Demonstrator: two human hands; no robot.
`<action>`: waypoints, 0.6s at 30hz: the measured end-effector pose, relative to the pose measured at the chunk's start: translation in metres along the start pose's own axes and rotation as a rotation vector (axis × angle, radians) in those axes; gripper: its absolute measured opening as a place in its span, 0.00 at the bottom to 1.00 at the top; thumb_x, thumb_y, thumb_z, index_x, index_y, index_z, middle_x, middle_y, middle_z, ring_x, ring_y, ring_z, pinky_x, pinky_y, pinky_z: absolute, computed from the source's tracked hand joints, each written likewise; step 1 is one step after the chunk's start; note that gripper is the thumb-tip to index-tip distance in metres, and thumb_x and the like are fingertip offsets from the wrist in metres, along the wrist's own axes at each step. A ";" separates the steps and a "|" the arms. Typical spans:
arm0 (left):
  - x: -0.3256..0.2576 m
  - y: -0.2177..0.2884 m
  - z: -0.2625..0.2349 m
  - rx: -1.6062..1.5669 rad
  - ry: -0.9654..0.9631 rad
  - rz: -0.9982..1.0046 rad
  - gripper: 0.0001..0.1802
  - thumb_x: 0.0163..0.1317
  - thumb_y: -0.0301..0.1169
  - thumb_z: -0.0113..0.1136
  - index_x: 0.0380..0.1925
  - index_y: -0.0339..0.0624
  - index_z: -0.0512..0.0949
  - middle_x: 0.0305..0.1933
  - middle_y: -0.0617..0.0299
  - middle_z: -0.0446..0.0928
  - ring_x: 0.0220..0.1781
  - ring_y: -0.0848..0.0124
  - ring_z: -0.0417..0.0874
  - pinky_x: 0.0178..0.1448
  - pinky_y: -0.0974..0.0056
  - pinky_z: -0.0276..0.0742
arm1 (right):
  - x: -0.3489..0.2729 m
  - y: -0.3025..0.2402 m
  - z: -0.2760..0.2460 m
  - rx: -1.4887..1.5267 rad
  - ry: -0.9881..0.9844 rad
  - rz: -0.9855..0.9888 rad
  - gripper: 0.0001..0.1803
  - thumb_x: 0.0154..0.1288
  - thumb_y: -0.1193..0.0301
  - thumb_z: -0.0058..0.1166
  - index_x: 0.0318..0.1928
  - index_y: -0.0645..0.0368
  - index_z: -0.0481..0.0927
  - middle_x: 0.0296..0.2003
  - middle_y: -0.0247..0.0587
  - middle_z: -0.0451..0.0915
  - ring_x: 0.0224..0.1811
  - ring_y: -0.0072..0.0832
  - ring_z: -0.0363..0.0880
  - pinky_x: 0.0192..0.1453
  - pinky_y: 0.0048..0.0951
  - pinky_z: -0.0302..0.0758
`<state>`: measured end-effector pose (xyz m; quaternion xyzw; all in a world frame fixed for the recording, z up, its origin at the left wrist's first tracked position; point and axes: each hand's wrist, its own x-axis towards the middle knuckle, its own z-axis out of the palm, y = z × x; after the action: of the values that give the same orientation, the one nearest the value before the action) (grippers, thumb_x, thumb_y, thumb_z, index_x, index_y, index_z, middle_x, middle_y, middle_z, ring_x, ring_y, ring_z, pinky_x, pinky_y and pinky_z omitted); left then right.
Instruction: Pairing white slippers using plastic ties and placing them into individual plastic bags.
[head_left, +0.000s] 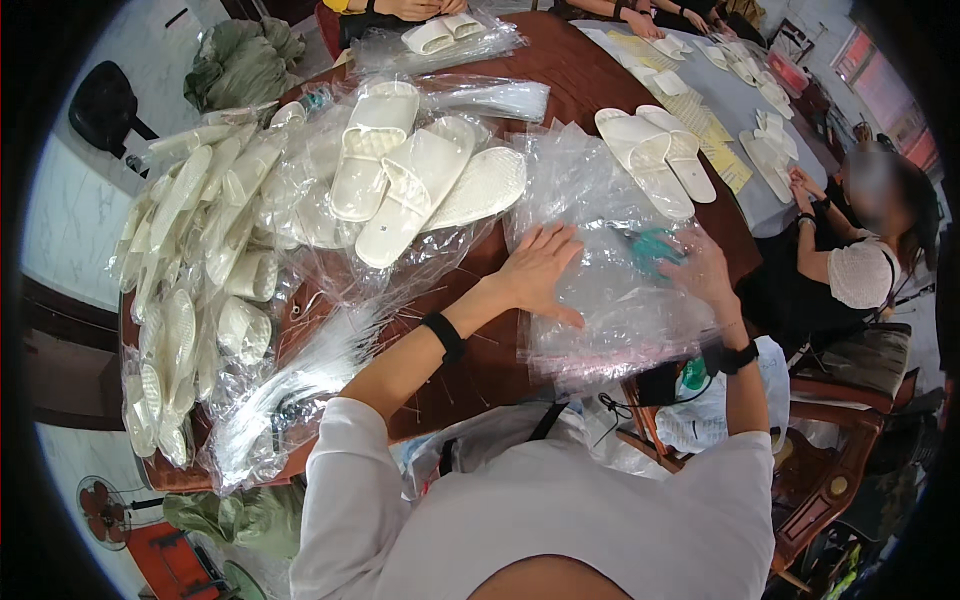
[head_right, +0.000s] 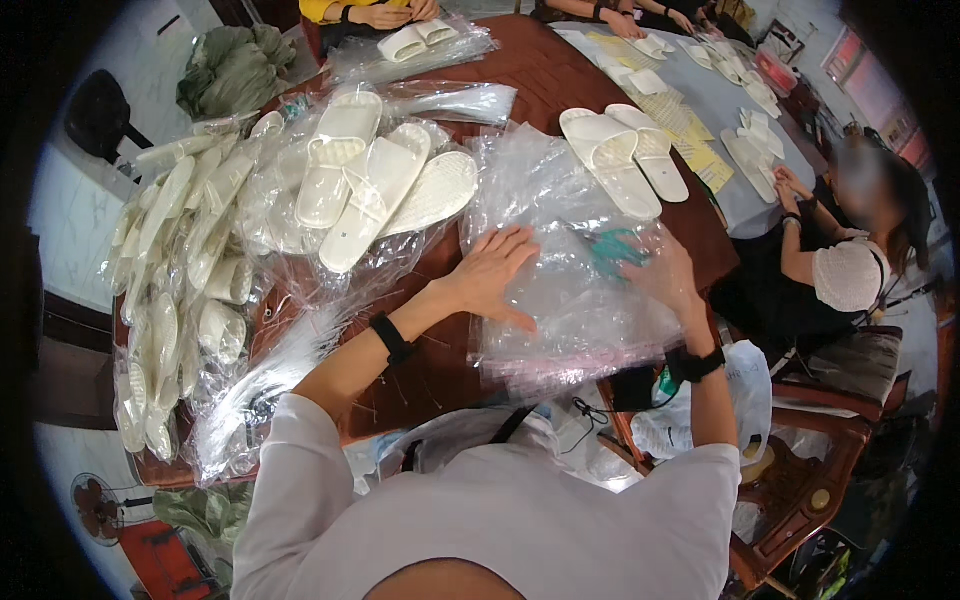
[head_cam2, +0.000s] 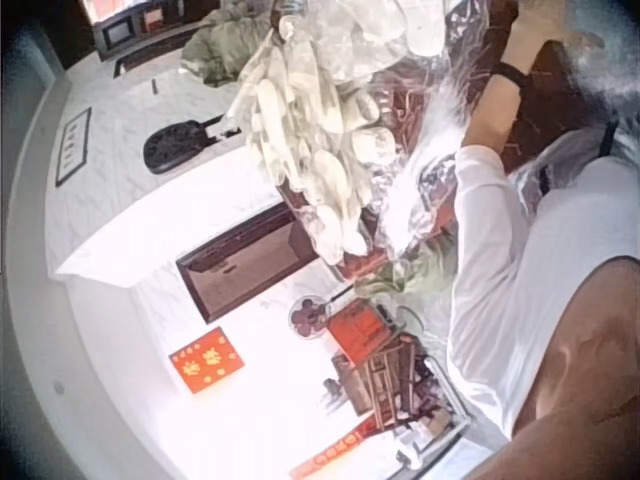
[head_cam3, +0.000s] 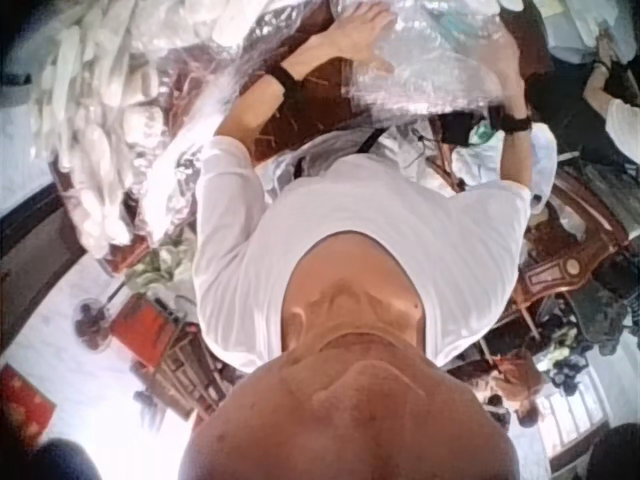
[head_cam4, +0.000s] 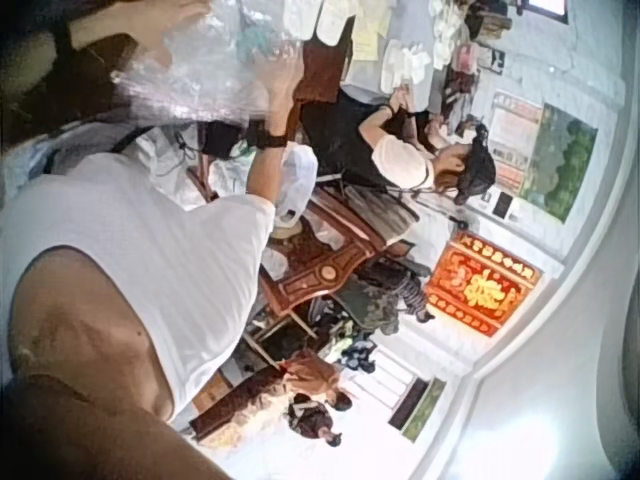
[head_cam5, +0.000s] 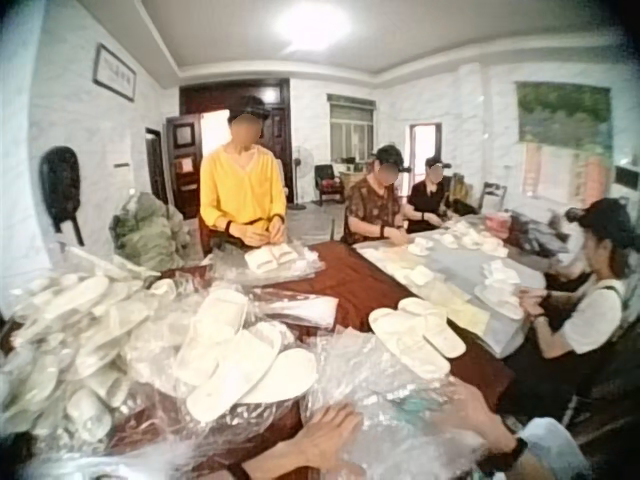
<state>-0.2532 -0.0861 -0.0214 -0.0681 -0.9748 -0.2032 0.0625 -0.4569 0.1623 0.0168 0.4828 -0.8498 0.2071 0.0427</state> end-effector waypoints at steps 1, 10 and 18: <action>0.000 0.000 0.000 -0.010 0.000 0.011 0.66 0.34 0.71 0.68 0.66 0.34 0.59 0.73 0.41 0.53 0.76 0.46 0.49 0.77 0.44 0.40 | -0.005 -0.010 -0.017 0.025 -0.025 0.082 0.22 0.49 0.60 0.68 0.43 0.59 0.82 0.42 0.51 0.79 0.45 0.46 0.79 0.47 0.40 0.75; 0.007 0.002 -0.007 0.056 -0.044 0.056 0.66 0.32 0.72 0.67 0.64 0.34 0.61 0.71 0.38 0.55 0.75 0.44 0.51 0.76 0.43 0.42 | -0.054 -0.034 -0.104 -0.291 0.441 0.287 0.16 0.54 0.67 0.64 0.39 0.61 0.77 0.32 0.41 0.74 0.29 0.36 0.76 0.35 0.35 0.74; 0.014 0.009 -0.011 0.177 -0.098 0.076 0.64 0.29 0.72 0.68 0.61 0.32 0.67 0.67 0.35 0.60 0.69 0.41 0.59 0.73 0.44 0.50 | -0.017 -0.087 -0.037 0.075 0.188 0.134 0.15 0.61 0.66 0.60 0.43 0.62 0.74 0.31 0.45 0.72 0.28 0.39 0.72 0.33 0.37 0.70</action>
<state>-0.2647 -0.0811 -0.0057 -0.1090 -0.9875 -0.1101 0.0285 -0.3800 0.1511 0.0726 0.4048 -0.8641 0.2852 0.0902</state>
